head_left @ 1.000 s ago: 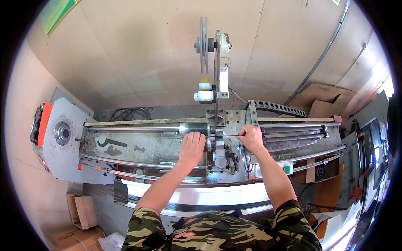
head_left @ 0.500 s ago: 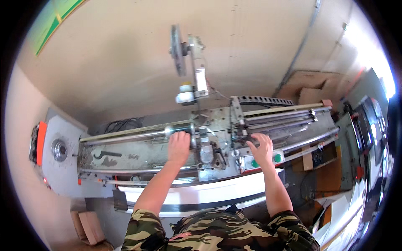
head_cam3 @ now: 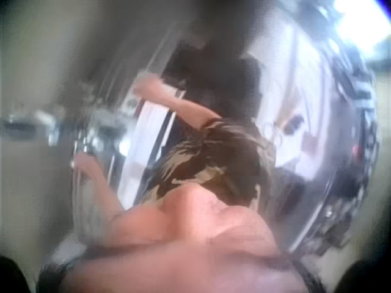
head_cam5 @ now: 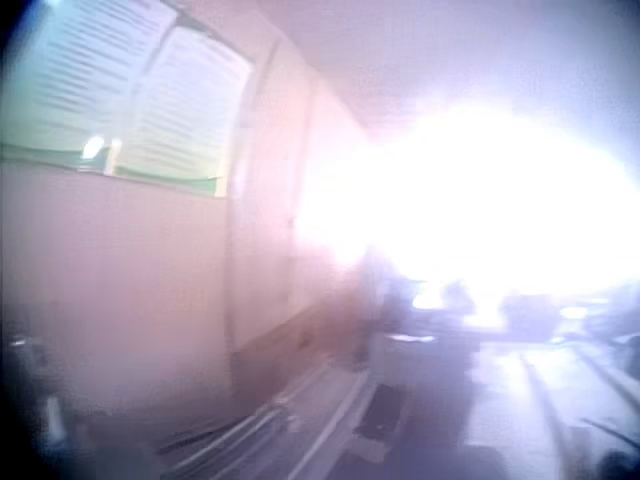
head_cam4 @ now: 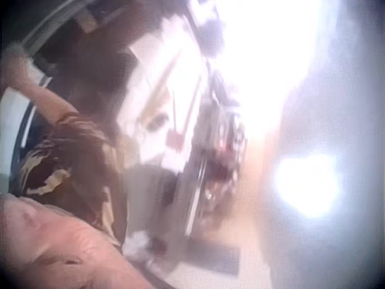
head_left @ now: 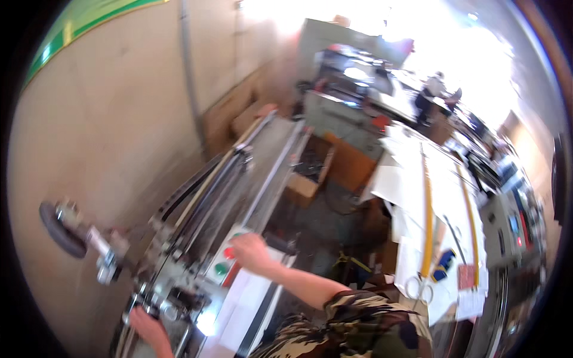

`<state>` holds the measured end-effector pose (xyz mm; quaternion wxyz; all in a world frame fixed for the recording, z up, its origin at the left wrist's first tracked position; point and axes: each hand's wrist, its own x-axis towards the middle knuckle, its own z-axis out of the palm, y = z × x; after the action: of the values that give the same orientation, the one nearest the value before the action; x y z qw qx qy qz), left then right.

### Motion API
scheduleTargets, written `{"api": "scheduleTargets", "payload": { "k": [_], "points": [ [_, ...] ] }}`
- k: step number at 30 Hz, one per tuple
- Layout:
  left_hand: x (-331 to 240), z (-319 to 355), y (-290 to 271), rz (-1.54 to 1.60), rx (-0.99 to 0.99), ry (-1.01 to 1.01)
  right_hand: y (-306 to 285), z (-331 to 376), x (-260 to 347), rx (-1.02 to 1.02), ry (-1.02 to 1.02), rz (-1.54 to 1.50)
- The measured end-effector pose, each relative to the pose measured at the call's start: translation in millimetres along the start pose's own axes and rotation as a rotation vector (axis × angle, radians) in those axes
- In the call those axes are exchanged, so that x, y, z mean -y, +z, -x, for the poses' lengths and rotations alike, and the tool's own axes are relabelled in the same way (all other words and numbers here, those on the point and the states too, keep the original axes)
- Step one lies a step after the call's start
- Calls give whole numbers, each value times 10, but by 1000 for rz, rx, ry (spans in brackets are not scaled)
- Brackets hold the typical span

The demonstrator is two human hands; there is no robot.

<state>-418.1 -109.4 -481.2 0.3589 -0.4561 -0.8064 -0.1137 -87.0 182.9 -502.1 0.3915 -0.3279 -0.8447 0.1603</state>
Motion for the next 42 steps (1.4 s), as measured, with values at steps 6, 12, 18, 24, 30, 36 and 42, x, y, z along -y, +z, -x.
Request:
{"api": "scheduleTargets", "payload": {
  "k": [6,12,18,24,30,36,42],
  "points": [
    [-350,-373,-371,-97,270,40,-84,69,-83,227,66,205],
    [-215,-195,-321,-174,213,60,-215,-271,101,507,218,229],
    [-176,-229,-317,-249,353,182,-103,51,288,314,131,336],
    [5,10,67,39,208,-8,-63,959,1320,255,106,37],
    [215,139,-183,59,193,-1,376,1869,2214,296,65,-158],
    [887,468,-79,127,43,-19,549,2037,2986,408,-36,-291],
    [819,496,-54,294,177,-185,506,2304,2973,448,77,-326]
  ]
}}
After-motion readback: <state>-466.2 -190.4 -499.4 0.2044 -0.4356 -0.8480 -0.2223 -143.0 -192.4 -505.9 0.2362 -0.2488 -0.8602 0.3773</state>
